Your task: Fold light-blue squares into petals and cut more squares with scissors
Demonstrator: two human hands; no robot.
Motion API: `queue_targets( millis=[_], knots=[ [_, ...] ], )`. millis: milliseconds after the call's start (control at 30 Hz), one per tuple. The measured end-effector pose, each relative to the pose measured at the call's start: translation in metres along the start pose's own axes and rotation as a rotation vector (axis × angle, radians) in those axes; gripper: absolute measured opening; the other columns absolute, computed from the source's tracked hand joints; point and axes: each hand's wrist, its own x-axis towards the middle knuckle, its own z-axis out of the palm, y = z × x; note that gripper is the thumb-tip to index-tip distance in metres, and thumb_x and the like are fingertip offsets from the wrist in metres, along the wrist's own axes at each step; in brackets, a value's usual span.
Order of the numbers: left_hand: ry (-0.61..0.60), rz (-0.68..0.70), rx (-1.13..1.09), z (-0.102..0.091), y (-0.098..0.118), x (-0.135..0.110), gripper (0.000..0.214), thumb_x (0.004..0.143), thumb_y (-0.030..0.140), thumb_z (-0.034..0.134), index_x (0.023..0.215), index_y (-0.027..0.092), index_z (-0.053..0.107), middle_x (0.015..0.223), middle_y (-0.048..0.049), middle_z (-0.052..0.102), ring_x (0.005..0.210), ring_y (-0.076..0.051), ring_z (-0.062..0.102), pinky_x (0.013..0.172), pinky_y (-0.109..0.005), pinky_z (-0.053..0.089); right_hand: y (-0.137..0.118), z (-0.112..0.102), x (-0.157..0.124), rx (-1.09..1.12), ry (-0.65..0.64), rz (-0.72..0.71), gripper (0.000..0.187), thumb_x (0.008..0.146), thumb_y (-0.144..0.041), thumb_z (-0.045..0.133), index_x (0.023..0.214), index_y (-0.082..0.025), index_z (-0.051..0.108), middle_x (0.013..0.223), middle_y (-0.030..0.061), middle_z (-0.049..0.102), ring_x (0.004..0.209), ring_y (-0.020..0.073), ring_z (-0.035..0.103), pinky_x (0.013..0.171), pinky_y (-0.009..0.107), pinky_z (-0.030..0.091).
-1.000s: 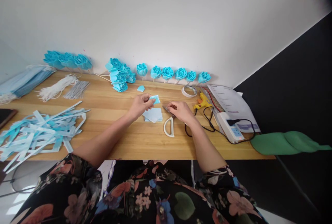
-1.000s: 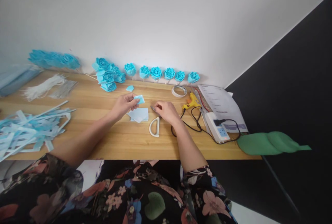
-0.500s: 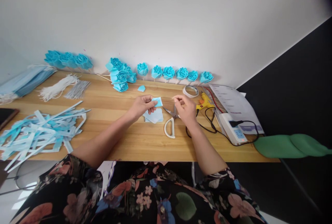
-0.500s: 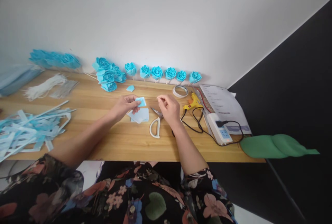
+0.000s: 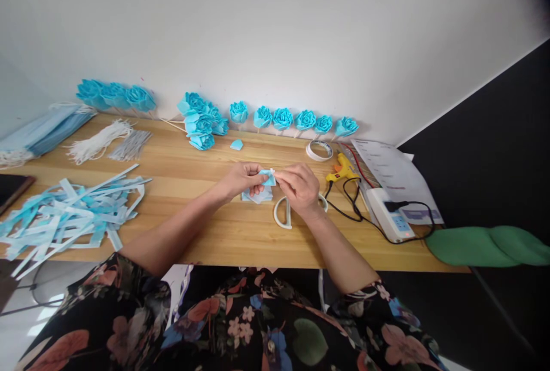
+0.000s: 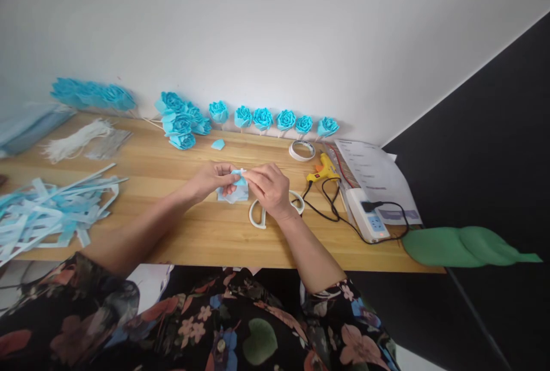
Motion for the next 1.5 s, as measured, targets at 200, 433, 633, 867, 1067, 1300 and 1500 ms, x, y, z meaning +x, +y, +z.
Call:
queue_targets(
  millis=[200, 433, 633, 867, 1067, 1300, 1500],
  knots=[
    [-0.003, 0.007, 0.012, -0.001, 0.002, -0.001, 0.032, 0.074, 0.039, 0.074, 0.071, 0.012, 0.057, 0.053, 0.0021, 0.06, 0.042, -0.006, 0.051, 0.043, -0.018, 0.042, 0.0, 0.001, 0.0, -0.009, -0.041, -0.01, 0.02, 0.089, -0.015, 0.059, 0.104, -0.025, 0.069, 0.086, 0.0045, 0.068, 0.078, 0.0175, 0.059, 0.069, 0.032, 0.047],
    [0.018, 0.006, 0.008, 0.001, 0.005, -0.001, 0.036, 0.07, 0.042, 0.077, 0.07, 0.012, 0.057, 0.052, 0.0019, 0.06, 0.041, -0.006, 0.05, 0.042, -0.018, 0.042, 0.001, 0.001, -0.001, -0.029, -0.099, 0.01, 0.019, 0.092, -0.018, 0.056, 0.1, -0.026, 0.071, 0.086, 0.0045, 0.069, 0.078, 0.0178, 0.059, 0.069, 0.032, 0.046],
    [0.022, 0.001, 0.009, 0.0, 0.005, -0.001, 0.036, 0.069, 0.042, 0.078, 0.07, 0.012, 0.057, 0.052, 0.0019, 0.06, 0.042, -0.006, 0.051, 0.042, -0.018, 0.042, 0.001, 0.0, 0.0, -0.016, -0.091, -0.005, 0.02, 0.09, -0.015, 0.058, 0.102, -0.025, 0.07, 0.086, 0.0048, 0.069, 0.079, 0.0179, 0.059, 0.07, 0.032, 0.047],
    [0.009, 0.021, -0.001, -0.001, 0.004, -0.001, 0.038, 0.068, 0.044, 0.078, 0.07, 0.013, 0.056, 0.053, 0.002, 0.06, 0.042, -0.006, 0.051, 0.043, -0.018, 0.041, 0.002, 0.002, -0.002, -0.017, -0.115, 0.002, 0.018, 0.089, -0.015, 0.059, 0.101, -0.023, 0.069, 0.086, 0.005, 0.07, 0.079, 0.0178, 0.06, 0.071, 0.032, 0.047],
    [-0.014, 0.034, -0.022, -0.001, 0.004, -0.002, 0.04, 0.066, 0.046, 0.078, 0.073, 0.013, 0.057, 0.055, 0.0022, 0.061, 0.044, -0.006, 0.051, 0.046, -0.018, 0.042, 0.005, 0.005, -0.004, -0.012, -0.15, 0.054, 0.015, 0.09, -0.018, 0.058, 0.098, -0.023, 0.07, 0.086, 0.0054, 0.069, 0.08, 0.0179, 0.06, 0.072, 0.032, 0.048],
    [-0.034, 0.054, -0.058, -0.003, -0.001, 0.0, 0.035, 0.073, 0.045, 0.072, 0.078, 0.012, 0.059, 0.062, -0.0013, 0.065, 0.05, -0.008, 0.056, 0.051, -0.021, 0.046, 0.006, 0.005, -0.005, 0.015, -0.159, 0.062, 0.017, 0.09, -0.018, 0.058, 0.1, -0.024, 0.07, 0.087, 0.0055, 0.07, 0.082, 0.0183, 0.06, 0.073, 0.033, 0.048],
    [0.025, 0.066, -0.097, -0.006, -0.007, 0.005, 0.032, 0.079, 0.043, 0.065, 0.074, 0.012, 0.059, 0.06, -0.0033, 0.064, 0.051, -0.01, 0.058, 0.052, -0.021, 0.046, 0.006, 0.005, -0.004, 0.032, -0.233, 0.099, 0.02, 0.09, -0.021, 0.057, 0.105, -0.023, 0.071, 0.094, 0.006, 0.071, 0.085, 0.019, 0.06, 0.076, 0.034, 0.049]
  ],
)
